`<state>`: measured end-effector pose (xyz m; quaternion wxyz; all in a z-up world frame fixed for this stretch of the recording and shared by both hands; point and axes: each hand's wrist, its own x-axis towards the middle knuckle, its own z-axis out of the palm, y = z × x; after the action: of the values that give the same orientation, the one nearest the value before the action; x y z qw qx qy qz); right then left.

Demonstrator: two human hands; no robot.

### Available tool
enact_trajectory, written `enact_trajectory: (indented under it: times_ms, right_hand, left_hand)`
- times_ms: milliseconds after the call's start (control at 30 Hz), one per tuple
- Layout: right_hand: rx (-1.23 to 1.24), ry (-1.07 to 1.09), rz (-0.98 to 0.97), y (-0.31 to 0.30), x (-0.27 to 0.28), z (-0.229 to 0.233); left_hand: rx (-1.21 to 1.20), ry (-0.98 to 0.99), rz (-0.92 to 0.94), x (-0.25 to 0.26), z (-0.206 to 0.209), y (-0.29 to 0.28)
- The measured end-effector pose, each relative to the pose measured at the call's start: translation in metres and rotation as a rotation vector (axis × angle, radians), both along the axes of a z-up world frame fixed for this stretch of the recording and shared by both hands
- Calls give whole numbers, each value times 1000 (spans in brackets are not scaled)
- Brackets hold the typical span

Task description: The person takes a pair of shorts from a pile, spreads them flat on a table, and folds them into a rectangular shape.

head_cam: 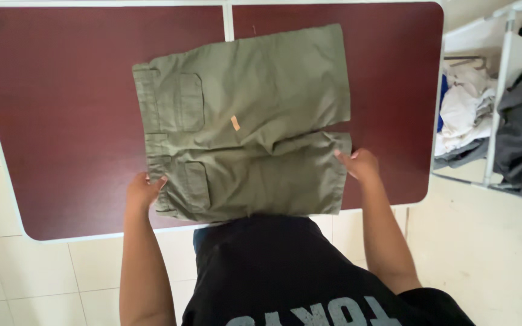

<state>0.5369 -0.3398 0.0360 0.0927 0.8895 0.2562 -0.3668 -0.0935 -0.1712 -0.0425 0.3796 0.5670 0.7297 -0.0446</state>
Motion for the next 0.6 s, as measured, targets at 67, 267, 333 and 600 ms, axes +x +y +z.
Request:
enact_trajectory:
  times_ms: [67,267,333,600]
  right_hand:
    - [127,-18,48,-21,-11,-12]
    - [271,119,-278,-49,-13,-31]
    - [440,-60,-107,-47,-9,-32]
    - [936,-202,204,0,-77,37]
  left_hand:
    - [-91,-104,122,-1,2,-19]
    - [297,56,-13,7,4,-30]
    - [308,74,77,17,25,-34]
    - [852,38,-302,114,111,-49]
